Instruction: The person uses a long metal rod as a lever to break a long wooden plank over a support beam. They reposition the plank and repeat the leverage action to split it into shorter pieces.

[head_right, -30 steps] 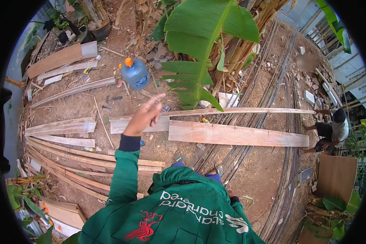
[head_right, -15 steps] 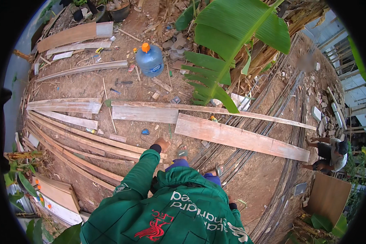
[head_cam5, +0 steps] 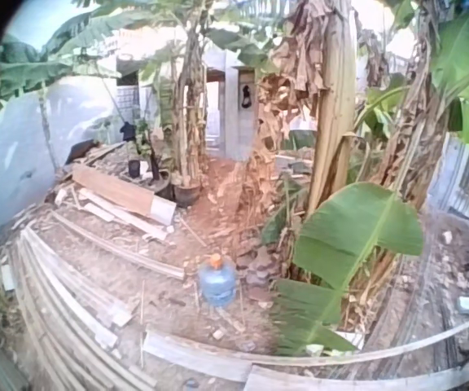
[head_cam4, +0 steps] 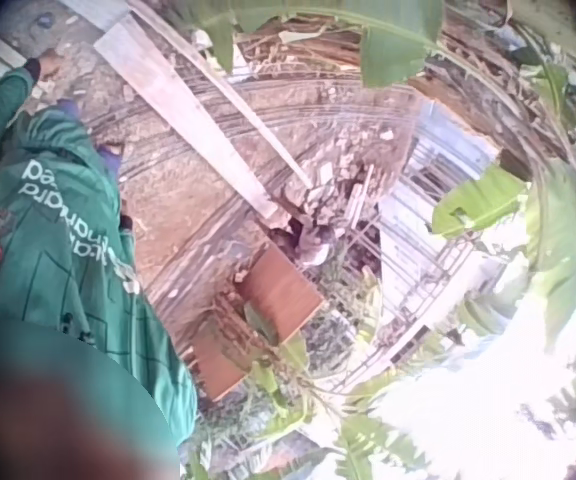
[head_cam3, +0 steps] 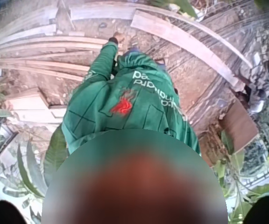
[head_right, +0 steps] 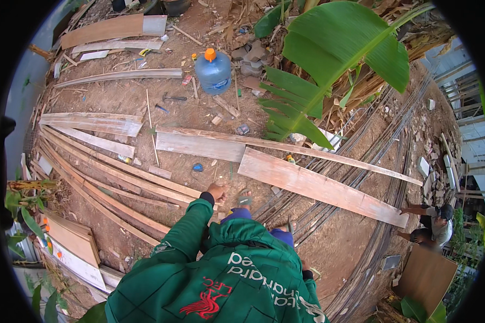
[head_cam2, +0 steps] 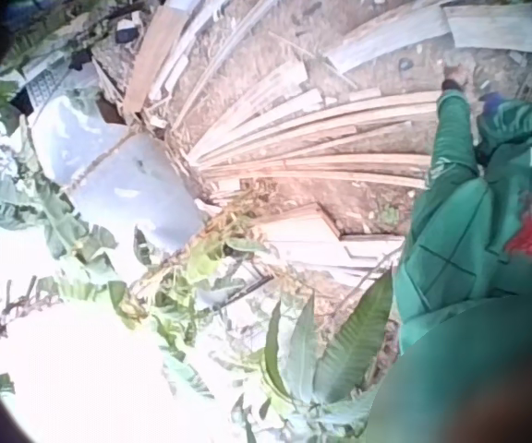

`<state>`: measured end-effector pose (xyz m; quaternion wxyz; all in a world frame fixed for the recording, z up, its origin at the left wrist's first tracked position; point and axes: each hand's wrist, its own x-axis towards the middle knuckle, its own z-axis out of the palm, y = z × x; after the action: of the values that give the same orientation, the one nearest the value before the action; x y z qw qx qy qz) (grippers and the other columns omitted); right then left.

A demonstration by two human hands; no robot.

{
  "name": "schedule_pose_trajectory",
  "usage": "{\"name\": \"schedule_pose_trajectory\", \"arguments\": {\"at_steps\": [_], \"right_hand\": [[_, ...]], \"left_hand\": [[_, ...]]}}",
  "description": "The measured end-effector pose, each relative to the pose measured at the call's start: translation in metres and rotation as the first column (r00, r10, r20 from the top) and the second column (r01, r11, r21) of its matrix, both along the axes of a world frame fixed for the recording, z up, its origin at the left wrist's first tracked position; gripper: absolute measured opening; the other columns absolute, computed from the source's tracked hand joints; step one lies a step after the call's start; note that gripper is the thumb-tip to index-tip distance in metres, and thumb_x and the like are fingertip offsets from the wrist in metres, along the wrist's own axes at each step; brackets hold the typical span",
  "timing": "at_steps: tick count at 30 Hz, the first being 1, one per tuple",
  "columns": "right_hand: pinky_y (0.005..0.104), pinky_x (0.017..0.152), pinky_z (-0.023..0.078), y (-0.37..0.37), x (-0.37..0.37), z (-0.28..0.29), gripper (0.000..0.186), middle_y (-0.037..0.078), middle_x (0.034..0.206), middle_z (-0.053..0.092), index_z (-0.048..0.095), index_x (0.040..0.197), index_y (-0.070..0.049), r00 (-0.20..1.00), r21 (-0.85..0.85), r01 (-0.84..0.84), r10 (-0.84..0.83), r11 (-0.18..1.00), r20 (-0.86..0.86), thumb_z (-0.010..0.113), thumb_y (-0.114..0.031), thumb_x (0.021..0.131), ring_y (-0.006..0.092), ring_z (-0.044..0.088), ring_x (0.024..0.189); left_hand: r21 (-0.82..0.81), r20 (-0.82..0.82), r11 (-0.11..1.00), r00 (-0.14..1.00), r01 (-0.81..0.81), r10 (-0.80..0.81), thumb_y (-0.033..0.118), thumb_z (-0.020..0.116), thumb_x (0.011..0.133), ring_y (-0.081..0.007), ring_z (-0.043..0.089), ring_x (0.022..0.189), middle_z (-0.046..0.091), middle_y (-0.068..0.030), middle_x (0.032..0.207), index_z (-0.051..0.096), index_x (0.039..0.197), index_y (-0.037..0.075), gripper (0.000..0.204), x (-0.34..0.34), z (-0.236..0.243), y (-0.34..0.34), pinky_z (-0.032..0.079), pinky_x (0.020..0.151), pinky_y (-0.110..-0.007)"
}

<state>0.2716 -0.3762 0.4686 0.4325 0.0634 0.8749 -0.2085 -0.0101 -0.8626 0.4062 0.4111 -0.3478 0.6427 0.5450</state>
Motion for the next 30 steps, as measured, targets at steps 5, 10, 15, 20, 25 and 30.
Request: {"name": "schedule_pose_trajectory", "arguments": {"at_steps": [5, 10, 15, 20, 25, 30], "right_hand": [[0.0509, 0.082, 0.052, 0.003, -0.022, 0.020, 0.040, 0.027, 0.100, 0.067, 0.068, 0.110, -0.006, 1.000, 0.046, -0.027, 0.026, 0.999, 0.009, 0.046, -0.036, 0.095, 0.0387, 0.067, 0.097], [0.0487, 0.081, 0.052, -0.009, -0.061, 0.041, 0.044, 0.029, 0.103, 0.067, 0.067, 0.110, 0.001, 0.967, 0.121, 0.253, -0.249, 0.960, -0.049, 0.043, -0.033, 0.098, 0.0380, 0.067, 0.098], [0.0448, 0.079, 0.052, -0.019, -0.105, 0.054, 0.048, 0.027, 0.103, 0.068, 0.067, 0.109, 0.002, 0.890, -0.044, 0.450, -0.452, 0.892, -0.061, 0.045, -0.039, 0.098, 0.0369, 0.068, 0.098], [0.0485, 0.077, 0.054, -0.007, -0.130, 0.044, 0.036, 0.022, 0.103, 0.068, 0.069, 0.112, -0.013, 0.997, 0.047, -0.026, 0.029, 0.999, -0.065, 0.045, -0.033, 0.095, 0.0379, 0.068, 0.094], [0.0512, 0.071, 0.054, 0.011, -0.151, 0.017, 0.031, 0.023, 0.090, 0.068, 0.069, 0.097, -0.008, 0.890, 0.062, -0.429, 0.433, 0.901, -0.146, 0.050, -0.031, 0.090, 0.0407, 0.067, 0.084], [0.0512, 0.072, 0.053, 0.019, -0.164, -0.005, 0.041, 0.025, 0.086, 0.067, 0.069, 0.089, -0.003, 0.847, -0.005, -0.517, 0.510, 0.856, -0.149, 0.047, -0.037, 0.094, 0.0424, 0.066, 0.083]], "left_hand": [[-0.007, 0.090, 0.998, 0.994, -0.065, 0.066, 0.035, 0.058, 0.097, -0.0170, 0.061, 0.054, 0.066, -0.0102, 0.070, 0.062, 0.089, 0.000, 0.036, 0.039, -0.016, -0.006, 0.046, 0.043, -0.030], [-0.015, 0.097, 0.972, 0.968, -0.233, 0.233, 0.028, 0.055, 0.099, -0.0183, 0.060, 0.055, 0.067, -0.0120, 0.075, 0.060, 0.104, 0.003, 0.026, 0.060, -0.011, -0.023, 0.045, 0.042, -0.031], [0.063, 0.029, 0.879, 0.881, -0.473, 0.472, 0.025, 0.055, 0.099, -0.0185, 0.058, 0.050, 0.064, -0.0114, 0.070, 0.059, 0.105, 0.002, 0.024, 0.074, -0.008, -0.040, 0.045, 0.039, -0.033], [0.018, -0.095, 0.830, 0.826, -0.557, 0.556, 0.025, 0.054, 0.098, -0.0169, 0.057, 0.047, 0.062, -0.0081, 0.064, 0.060, 0.101, 0.004, 0.022, 0.101, -0.022, -0.043, 0.043, 0.038, -0.032], [0.047, -0.106, 0.745, 0.739, -0.665, 0.666, 0.022, 0.055, 0.097, -0.0185, 0.057, 0.047, 0.062, -0.0099, 0.065, 0.060, 0.101, 0.005, 0.018, 0.142, -0.029, -0.035, 0.041, 0.037, -0.032], [-0.016, 0.037, 0.625, 0.625, -0.780, 0.780, 0.020, 0.055, 0.095, -0.0213, 0.057, 0.049, 0.061, -0.0120, 0.068, 0.057, 0.106, 0.005, 0.019, 0.183, -0.017, -0.028, 0.041, 0.037, -0.033]]}}
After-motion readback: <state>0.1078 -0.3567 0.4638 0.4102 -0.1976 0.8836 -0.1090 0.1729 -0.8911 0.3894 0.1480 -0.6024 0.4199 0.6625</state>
